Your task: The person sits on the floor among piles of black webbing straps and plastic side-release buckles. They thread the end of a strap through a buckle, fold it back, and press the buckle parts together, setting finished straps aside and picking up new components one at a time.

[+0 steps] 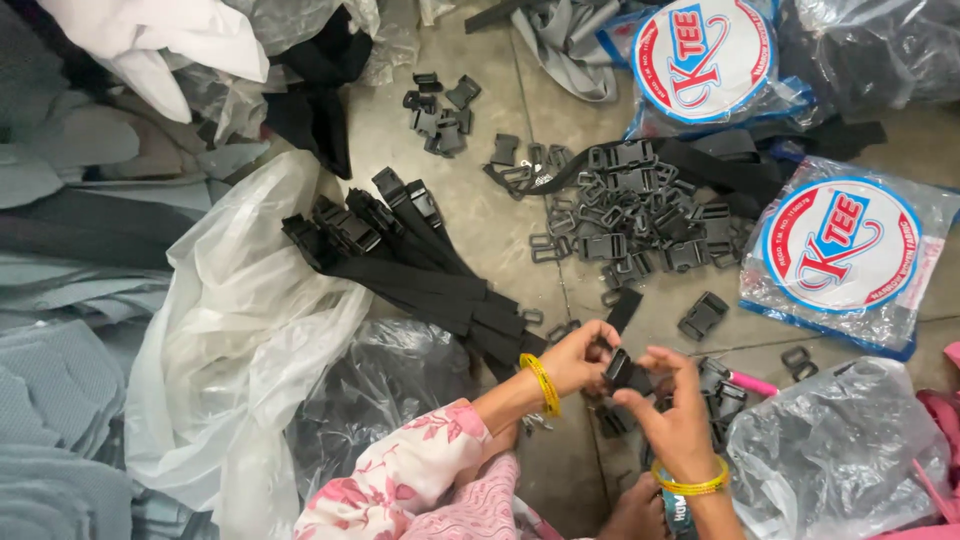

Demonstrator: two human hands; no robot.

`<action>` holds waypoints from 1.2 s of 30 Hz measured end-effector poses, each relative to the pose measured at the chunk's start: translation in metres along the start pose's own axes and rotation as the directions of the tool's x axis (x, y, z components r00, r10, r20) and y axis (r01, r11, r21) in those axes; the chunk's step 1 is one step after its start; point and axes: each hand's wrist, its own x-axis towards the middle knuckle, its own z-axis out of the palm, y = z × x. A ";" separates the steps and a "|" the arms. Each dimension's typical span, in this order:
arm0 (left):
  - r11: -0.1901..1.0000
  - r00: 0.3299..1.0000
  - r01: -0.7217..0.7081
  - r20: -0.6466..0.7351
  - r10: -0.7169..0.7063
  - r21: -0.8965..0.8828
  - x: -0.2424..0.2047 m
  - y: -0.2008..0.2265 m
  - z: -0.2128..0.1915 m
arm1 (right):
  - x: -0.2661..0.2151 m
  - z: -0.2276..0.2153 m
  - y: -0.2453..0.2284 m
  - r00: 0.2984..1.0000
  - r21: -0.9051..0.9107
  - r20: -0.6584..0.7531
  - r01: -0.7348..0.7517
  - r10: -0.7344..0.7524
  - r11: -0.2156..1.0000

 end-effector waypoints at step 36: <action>0.200 0.139 0.413 -0.278 0.950 0.888 -0.181 0.140 -0.274 | 0.006 0.049 0.073 0.974 -0.218 0.226 0.039 0.011 0.975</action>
